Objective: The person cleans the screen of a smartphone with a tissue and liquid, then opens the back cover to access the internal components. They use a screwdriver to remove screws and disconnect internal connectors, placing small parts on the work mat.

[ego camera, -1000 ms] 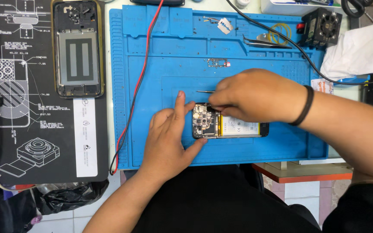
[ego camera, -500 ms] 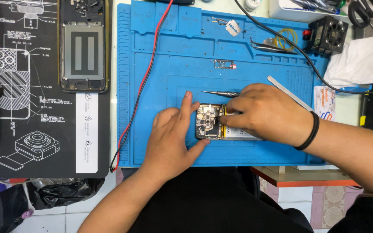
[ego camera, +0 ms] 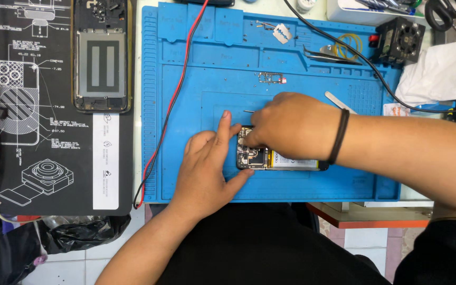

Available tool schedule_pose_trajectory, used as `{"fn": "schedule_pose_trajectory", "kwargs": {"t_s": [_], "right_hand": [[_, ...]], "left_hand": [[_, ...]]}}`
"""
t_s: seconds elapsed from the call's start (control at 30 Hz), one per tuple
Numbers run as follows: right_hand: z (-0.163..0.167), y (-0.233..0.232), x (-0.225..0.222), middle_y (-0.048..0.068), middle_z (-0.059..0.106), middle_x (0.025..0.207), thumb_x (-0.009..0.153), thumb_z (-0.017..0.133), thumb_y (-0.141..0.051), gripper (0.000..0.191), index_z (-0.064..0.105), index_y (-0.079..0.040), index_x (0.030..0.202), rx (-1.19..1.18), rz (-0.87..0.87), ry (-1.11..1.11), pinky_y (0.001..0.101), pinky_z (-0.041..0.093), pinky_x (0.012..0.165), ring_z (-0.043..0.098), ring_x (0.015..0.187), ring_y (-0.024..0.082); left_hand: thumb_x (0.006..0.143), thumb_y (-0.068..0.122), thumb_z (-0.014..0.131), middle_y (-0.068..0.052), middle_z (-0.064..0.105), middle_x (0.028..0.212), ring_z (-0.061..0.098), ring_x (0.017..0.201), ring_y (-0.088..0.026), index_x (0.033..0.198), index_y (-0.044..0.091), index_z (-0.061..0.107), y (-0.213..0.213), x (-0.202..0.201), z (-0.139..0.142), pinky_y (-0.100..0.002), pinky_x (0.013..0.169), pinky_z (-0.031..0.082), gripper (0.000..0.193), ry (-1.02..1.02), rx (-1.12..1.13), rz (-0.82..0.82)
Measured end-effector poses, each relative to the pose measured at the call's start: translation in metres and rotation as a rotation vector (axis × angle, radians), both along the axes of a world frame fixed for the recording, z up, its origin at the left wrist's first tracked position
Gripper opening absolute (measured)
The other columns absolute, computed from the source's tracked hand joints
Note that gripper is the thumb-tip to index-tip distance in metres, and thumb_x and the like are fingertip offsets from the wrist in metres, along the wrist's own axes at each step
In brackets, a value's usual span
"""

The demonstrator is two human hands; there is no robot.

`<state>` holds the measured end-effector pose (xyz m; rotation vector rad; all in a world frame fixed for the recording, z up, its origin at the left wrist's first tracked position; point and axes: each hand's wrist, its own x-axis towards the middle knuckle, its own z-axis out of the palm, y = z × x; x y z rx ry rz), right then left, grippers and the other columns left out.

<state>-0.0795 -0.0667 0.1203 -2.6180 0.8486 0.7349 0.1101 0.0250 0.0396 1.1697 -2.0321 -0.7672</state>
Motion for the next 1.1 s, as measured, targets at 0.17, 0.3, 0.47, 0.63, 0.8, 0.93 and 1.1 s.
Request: {"fn": "schedule_pose_trajectory", "kwargs": {"t_s": [0.17, 0.3, 0.47, 0.63, 0.8, 0.93, 1.1], "right_hand": [[0.004, -0.003, 0.006, 0.003, 0.07, 0.098, 0.085, 0.064, -0.019, 0.034, 0.076, -0.036, 0.111, 0.036, -0.01, 0.04, 0.0441, 0.054, 0.082, 0.068, 0.095, 0.031], [0.002, -0.002, -0.002, 0.003, 0.069, 0.1, 0.082, 0.065, -0.017, 0.03, 0.077, -0.032, 0.105, 0.021, -0.029, -0.047, 0.0441, 0.054, 0.08, 0.069, 0.092, 0.029], [-0.002, -0.002, -0.005, 0.003, 0.07, 0.101, 0.082, 0.067, -0.02, 0.025, 0.077, -0.029, 0.103, 0.049, -0.08, -0.049, 0.0442, 0.053, 0.08, 0.068, 0.092, 0.03], [0.002, 0.01, -0.02, 0.006, 0.07, 0.095, 0.079, 0.071, -0.02, 0.023, 0.077, -0.022, 0.102, 0.015, -0.095, -0.251, 0.0445, 0.053, 0.077, 0.068, 0.085, 0.032], [-0.005, 0.026, -0.038, 0.006, 0.07, 0.095, 0.072, 0.075, -0.017, 0.018, 0.078, -0.018, 0.09, -0.078, -0.016, -0.546, 0.0436, 0.053, 0.08, 0.067, 0.089, 0.033], [-0.008, 0.027, -0.042, 0.006, 0.069, 0.095, 0.073, 0.074, -0.015, 0.02, 0.078, -0.019, 0.093, -0.072, -0.029, -0.53, 0.0431, 0.053, 0.08, 0.066, 0.09, 0.032], [-0.003, 0.025, -0.029, 0.008, 0.067, 0.088, 0.073, 0.073, -0.013, 0.023, 0.08, -0.021, 0.094, -0.048, -0.053, -0.44, 0.0451, 0.052, 0.076, 0.066, 0.085, 0.033]], "left_hand": [[0.076, 0.022, 0.088, -0.01, 0.063, 0.142, 0.056, 0.12, -0.03, 0.16, -0.002, 0.018, 0.0, 0.001, 0.0, -0.043, 0.111, 0.038, 0.112, 0.004, -0.02, 0.003], [0.076, 0.024, 0.088, -0.009, 0.063, 0.142, 0.056, 0.119, -0.029, 0.159, -0.002, 0.019, -0.001, 0.002, -0.001, -0.042, 0.11, 0.037, 0.111, -0.02, -0.004, -0.003], [0.077, 0.025, 0.086, -0.008, 0.063, 0.143, 0.055, 0.118, -0.029, 0.159, -0.003, 0.02, -0.002, 0.002, 0.0, -0.041, 0.11, 0.037, 0.109, -0.02, 0.009, -0.007], [0.077, 0.025, 0.086, -0.007, 0.064, 0.14, 0.056, 0.117, -0.028, 0.159, -0.002, 0.022, -0.003, 0.004, 0.001, -0.043, 0.108, 0.037, 0.107, -0.018, 0.015, -0.008], [0.077, 0.026, 0.086, -0.007, 0.064, 0.139, 0.056, 0.115, -0.028, 0.158, -0.002, 0.023, -0.003, 0.005, -0.001, -0.044, 0.107, 0.037, 0.107, -0.024, 0.016, -0.007], [0.077, 0.025, 0.086, -0.008, 0.063, 0.14, 0.057, 0.116, -0.028, 0.159, -0.001, 0.023, -0.004, 0.005, -0.002, -0.044, 0.108, 0.037, 0.107, -0.019, 0.015, -0.017], [0.076, 0.025, 0.087, -0.008, 0.064, 0.14, 0.056, 0.116, -0.028, 0.159, -0.001, 0.022, -0.004, 0.003, 0.0, -0.043, 0.108, 0.036, 0.109, -0.03, 0.018, -0.004]]}}
